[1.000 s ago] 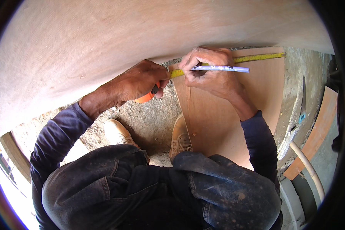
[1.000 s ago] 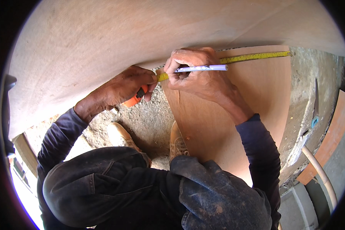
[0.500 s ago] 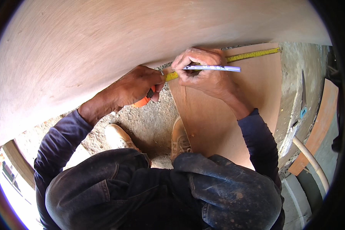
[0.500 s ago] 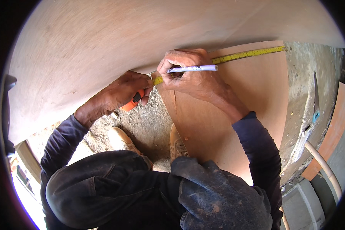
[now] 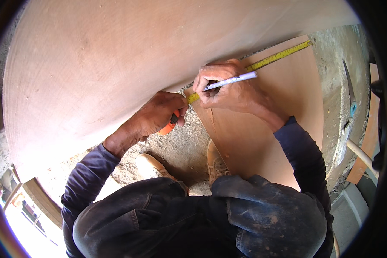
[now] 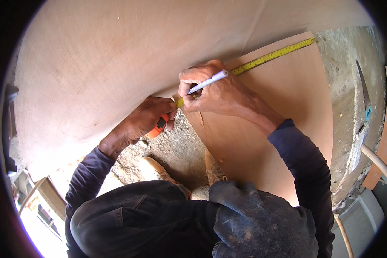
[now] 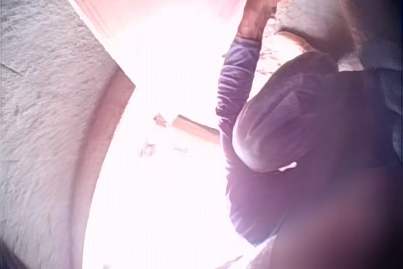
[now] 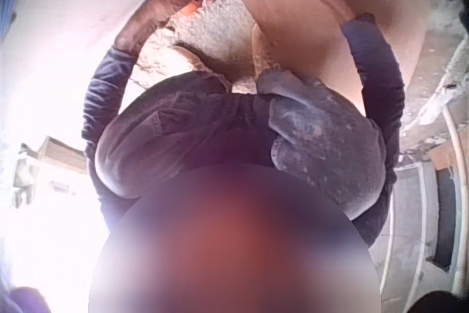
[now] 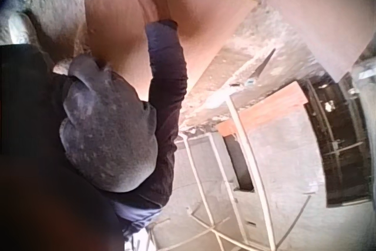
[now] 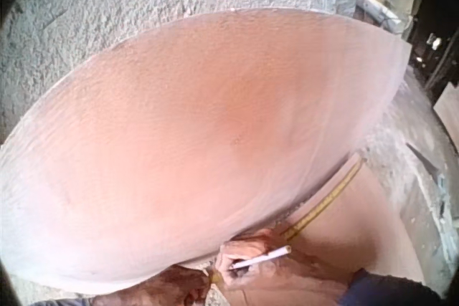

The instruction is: The person cuts a large sheet of plywood in half using a hand saw while kneeling on the ground. After cutting, the person moves the cut pieces and measures them with a tape measure and pencil.

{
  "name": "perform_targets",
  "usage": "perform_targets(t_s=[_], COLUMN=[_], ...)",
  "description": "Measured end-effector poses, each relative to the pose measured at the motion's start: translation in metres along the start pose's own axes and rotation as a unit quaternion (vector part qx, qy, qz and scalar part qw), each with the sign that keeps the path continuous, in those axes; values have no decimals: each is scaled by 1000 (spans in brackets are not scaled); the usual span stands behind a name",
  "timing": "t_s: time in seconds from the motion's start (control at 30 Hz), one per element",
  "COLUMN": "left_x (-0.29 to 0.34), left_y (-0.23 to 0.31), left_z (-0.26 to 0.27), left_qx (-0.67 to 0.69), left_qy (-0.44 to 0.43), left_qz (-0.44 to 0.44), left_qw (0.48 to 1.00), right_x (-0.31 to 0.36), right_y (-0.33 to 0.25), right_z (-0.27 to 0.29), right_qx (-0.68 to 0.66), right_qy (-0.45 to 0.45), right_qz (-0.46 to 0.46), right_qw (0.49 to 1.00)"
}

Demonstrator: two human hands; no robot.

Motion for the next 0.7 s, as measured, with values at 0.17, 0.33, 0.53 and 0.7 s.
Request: perform_targets(t_s=[0.17, 0.33, 0.53, 0.7], left_x=[0, -1, -1, 0], left_y=[-3, -5, -5, -4], left_z=[0, 2, 4, 5], left_qx=[7, -10, 28, 33], left_qy=[-2, 2, 4, -1], left_qz=[18, 19, 29, 39], left_qw=[1000, 1000, 999, 999], right_x=[3, 5, 3, 3], right_y=[5, 14, 13, 10], right_z=[3, 6, 11, 14], right_qx=[-43, -164, -157, -159], right_qy=[18, 27, 66, 68], right_qz=[-7, -51, -49, -32], right_qw=[999, 985, 984, 984])
Point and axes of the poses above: each hand's wrist, its own x-axis away from the middle knuckle, its own z-axis out of the back of the hand, y = z × x, the point moved 7 cm from there along -x, towards the middle knuckle, and after that the axes turned 10 degrees about x, right-handed, at the moved point
